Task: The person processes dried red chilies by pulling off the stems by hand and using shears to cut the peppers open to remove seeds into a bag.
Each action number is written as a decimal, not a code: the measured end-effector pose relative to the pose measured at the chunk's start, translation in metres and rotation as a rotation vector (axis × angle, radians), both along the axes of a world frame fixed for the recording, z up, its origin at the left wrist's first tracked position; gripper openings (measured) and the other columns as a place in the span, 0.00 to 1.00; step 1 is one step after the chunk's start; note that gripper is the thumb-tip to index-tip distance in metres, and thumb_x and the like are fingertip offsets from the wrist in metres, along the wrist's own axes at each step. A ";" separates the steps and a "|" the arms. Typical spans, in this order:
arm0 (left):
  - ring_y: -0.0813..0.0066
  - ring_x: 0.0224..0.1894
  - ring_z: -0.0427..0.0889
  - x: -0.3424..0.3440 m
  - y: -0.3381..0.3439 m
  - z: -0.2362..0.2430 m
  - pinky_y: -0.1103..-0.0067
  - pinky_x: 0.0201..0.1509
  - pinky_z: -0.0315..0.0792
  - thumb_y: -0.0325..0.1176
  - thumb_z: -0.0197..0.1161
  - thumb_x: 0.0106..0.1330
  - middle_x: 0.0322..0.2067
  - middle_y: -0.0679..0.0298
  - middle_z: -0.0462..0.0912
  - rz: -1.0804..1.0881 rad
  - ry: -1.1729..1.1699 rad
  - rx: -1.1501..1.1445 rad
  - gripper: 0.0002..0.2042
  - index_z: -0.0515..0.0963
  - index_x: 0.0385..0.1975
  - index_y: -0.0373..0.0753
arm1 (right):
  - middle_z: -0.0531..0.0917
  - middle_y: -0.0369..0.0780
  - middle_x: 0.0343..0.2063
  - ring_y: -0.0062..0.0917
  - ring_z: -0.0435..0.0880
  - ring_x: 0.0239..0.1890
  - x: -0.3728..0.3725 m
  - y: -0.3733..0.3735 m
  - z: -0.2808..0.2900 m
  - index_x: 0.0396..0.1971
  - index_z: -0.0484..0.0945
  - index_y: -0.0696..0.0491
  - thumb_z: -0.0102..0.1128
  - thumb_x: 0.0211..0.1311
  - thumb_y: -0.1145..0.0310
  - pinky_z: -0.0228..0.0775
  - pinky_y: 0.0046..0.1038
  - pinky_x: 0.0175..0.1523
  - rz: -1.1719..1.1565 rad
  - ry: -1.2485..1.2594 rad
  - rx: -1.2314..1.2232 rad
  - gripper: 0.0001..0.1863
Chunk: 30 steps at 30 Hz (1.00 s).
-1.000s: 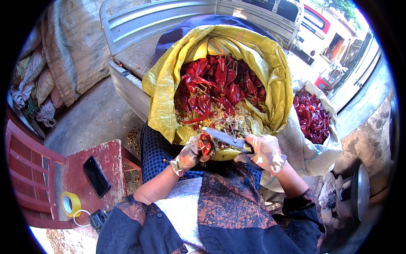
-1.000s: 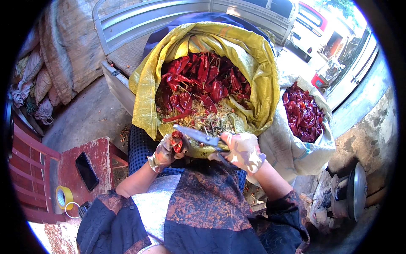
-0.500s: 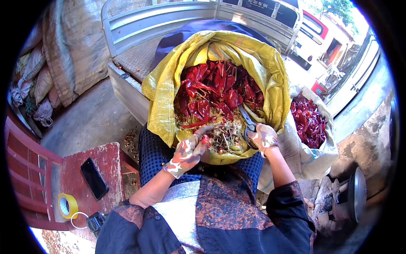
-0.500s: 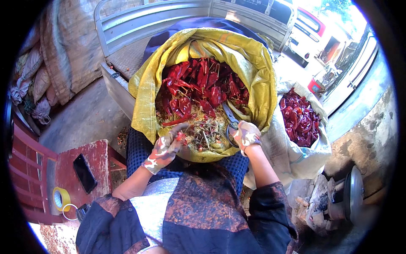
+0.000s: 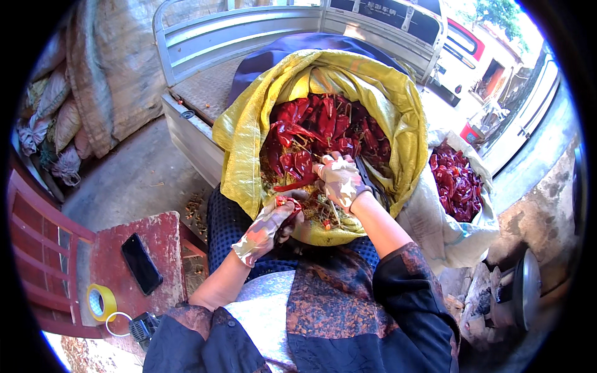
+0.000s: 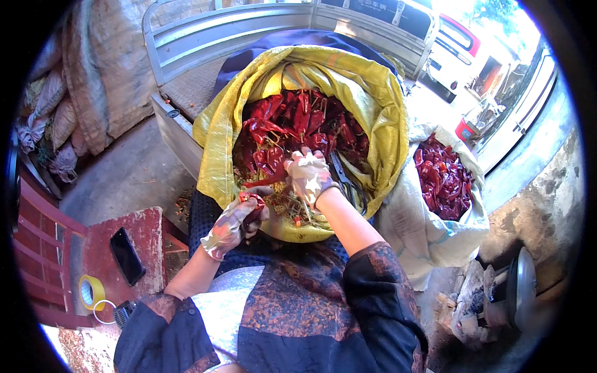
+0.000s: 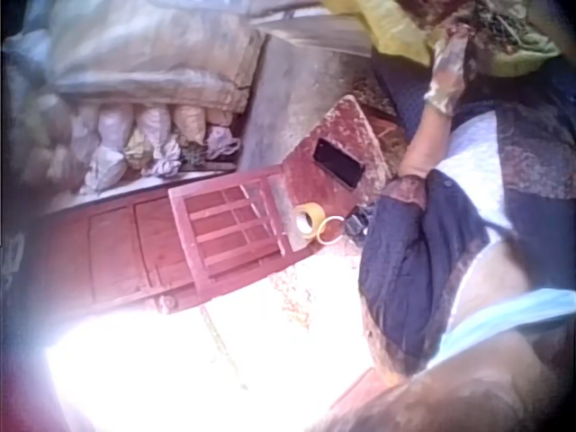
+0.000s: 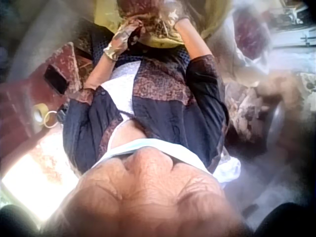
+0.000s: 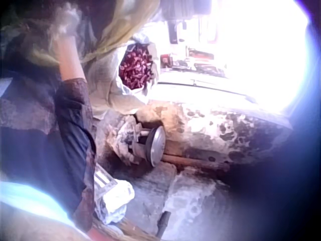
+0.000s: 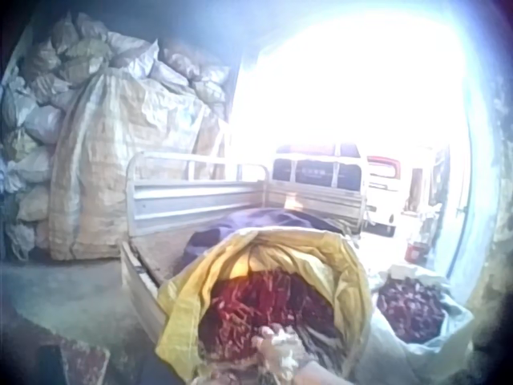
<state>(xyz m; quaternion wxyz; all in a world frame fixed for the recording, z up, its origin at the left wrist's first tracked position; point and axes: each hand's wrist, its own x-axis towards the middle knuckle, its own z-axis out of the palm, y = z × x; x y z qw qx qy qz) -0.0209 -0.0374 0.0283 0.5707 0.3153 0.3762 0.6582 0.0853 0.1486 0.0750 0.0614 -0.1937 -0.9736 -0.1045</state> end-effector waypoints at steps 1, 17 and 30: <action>0.89 0.20 0.62 -0.004 -0.001 0.002 0.91 0.19 0.55 0.40 0.54 0.63 0.28 0.70 0.72 -0.013 -0.018 0.002 0.23 0.63 0.57 0.42 | 0.76 0.38 0.40 0.35 0.72 0.49 0.000 0.004 -0.003 0.36 0.78 0.45 0.56 0.49 0.67 0.60 0.33 0.51 0.004 0.029 0.022 0.11; 0.75 0.42 0.74 -0.001 0.001 0.028 0.79 0.48 0.69 0.30 0.70 0.47 0.40 0.65 0.74 0.308 0.868 0.057 0.28 0.68 0.50 0.41 | 0.77 0.41 0.27 0.38 0.78 0.31 0.046 -0.049 0.046 0.27 0.77 0.49 0.62 0.47 0.65 0.67 0.37 0.37 0.257 0.311 -0.169 0.07; 0.79 0.36 0.75 0.005 0.011 0.005 0.81 0.42 0.71 0.31 0.67 0.53 0.34 0.66 0.78 0.113 0.540 0.116 0.18 0.72 0.43 0.35 | 0.77 0.42 0.25 0.40 0.78 0.31 0.044 -0.069 0.039 0.24 0.76 0.53 0.57 0.44 0.73 0.69 0.36 0.34 0.303 0.415 -0.514 0.04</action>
